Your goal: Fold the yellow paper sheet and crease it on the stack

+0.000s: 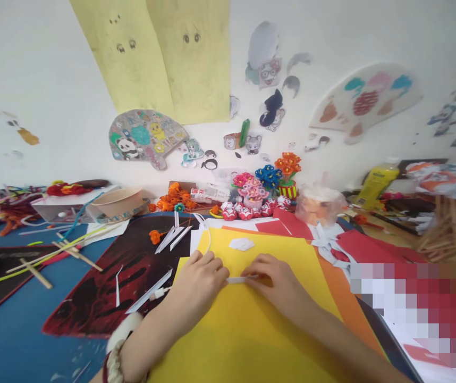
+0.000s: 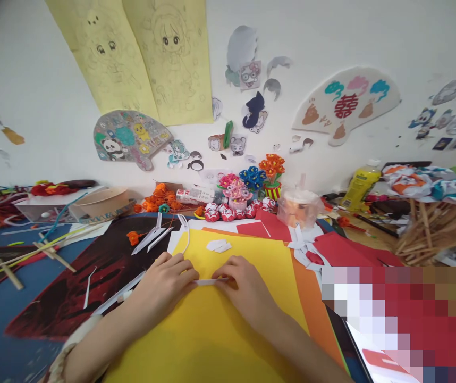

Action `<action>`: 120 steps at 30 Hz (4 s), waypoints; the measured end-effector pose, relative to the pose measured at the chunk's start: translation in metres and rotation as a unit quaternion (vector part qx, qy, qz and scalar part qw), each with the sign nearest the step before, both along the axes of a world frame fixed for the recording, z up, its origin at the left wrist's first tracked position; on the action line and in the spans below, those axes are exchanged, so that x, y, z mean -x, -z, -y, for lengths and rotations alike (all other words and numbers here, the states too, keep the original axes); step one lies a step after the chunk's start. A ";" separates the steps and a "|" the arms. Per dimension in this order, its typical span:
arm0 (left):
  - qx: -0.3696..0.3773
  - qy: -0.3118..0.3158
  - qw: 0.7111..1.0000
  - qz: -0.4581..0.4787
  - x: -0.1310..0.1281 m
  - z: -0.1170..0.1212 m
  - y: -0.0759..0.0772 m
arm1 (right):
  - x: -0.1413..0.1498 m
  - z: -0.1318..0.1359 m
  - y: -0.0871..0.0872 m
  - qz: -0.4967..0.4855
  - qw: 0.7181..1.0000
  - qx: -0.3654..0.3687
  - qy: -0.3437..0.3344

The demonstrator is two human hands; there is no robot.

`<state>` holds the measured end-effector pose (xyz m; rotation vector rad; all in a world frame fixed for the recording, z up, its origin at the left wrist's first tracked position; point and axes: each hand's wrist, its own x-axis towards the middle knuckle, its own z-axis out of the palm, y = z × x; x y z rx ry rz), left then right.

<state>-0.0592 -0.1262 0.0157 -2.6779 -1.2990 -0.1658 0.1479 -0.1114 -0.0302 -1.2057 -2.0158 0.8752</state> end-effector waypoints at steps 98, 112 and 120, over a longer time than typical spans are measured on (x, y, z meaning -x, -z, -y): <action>0.274 -0.094 0.930 0.226 0.005 0.008 0.001 | 0.012 0.009 -0.010 -0.268 0.950 0.160 0.007; 0.325 -0.133 0.888 0.296 0.006 0.005 -0.009 | 0.011 0.010 -0.014 -0.258 0.951 0.168 0.000; 0.295 -0.155 0.889 0.314 0.025 -0.005 -0.012 | 0.012 0.012 -0.012 -0.264 0.951 0.163 0.014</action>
